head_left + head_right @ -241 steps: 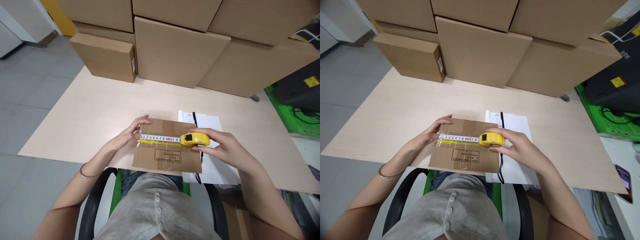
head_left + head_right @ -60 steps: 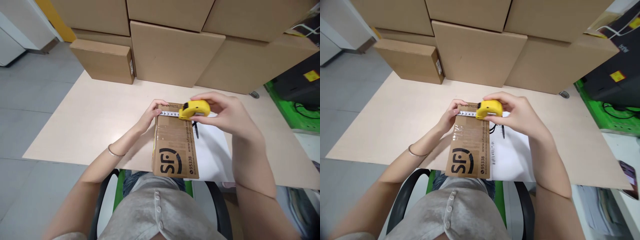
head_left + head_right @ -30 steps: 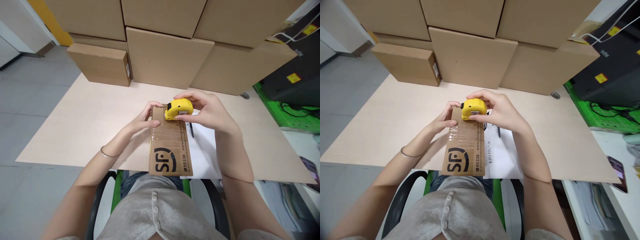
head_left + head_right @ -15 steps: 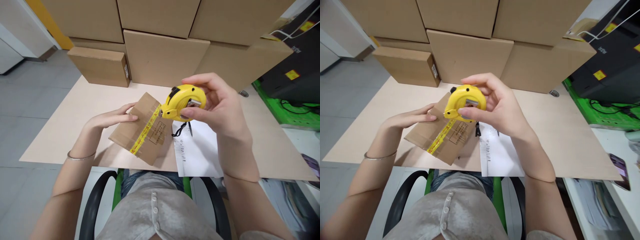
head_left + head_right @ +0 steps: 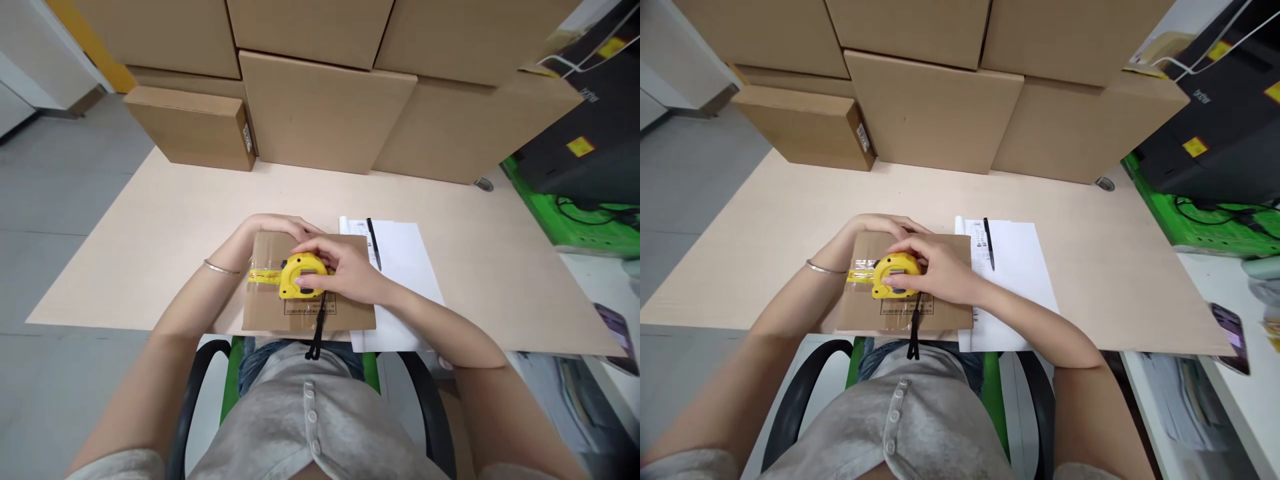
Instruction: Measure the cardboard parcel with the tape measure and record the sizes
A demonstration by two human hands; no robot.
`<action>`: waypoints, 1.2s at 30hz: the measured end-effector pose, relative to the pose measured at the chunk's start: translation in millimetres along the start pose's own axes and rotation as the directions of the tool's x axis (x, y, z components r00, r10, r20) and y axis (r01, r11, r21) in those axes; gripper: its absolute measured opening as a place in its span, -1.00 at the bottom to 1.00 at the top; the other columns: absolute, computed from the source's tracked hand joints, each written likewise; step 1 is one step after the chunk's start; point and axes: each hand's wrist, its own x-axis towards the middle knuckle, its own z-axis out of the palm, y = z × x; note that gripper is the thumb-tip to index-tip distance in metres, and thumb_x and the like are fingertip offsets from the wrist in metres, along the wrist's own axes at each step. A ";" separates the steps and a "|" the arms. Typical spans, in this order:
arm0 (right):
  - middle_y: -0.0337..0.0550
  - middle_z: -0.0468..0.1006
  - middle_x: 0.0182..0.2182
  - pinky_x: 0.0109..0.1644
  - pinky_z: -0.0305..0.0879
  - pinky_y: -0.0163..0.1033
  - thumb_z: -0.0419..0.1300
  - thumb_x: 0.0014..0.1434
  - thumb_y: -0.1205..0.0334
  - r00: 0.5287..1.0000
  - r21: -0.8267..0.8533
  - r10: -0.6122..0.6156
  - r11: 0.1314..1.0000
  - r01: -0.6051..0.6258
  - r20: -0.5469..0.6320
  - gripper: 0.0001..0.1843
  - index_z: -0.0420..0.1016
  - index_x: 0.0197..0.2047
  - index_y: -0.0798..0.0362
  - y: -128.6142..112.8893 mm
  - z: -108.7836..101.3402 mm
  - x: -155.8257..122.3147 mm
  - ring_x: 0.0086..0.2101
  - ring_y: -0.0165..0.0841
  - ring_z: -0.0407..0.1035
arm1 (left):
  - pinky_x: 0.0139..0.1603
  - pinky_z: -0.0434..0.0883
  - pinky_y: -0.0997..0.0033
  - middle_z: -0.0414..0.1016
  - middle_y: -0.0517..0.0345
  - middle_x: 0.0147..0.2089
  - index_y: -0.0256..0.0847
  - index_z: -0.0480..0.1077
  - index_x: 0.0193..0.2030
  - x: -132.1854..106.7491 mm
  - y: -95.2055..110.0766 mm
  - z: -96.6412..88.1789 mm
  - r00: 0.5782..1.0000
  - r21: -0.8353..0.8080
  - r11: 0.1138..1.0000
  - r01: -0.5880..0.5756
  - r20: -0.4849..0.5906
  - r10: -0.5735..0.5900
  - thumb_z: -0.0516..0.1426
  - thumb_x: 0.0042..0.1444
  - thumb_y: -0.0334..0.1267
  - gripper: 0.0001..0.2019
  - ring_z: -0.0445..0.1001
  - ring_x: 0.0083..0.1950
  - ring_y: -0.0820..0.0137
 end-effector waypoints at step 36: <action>-0.30 0.46 -0.59 -0.42 0.34 -0.22 0.41 -0.03 -0.35 0.798 -0.028 0.269 0.941 -0.337 -0.540 -0.41 0.25 -0.35 -0.08 132.9 -99.7 -65.8 -0.57 -0.36 0.39 | 0.22 0.53 0.33 0.70 0.09 0.16 -0.02 0.62 0.19 1.6 -26.5 9.6 0.985 -0.359 0.917 0.174 0.049 -0.168 0.36 0.03 -0.05 -0.47 0.64 0.22 0.13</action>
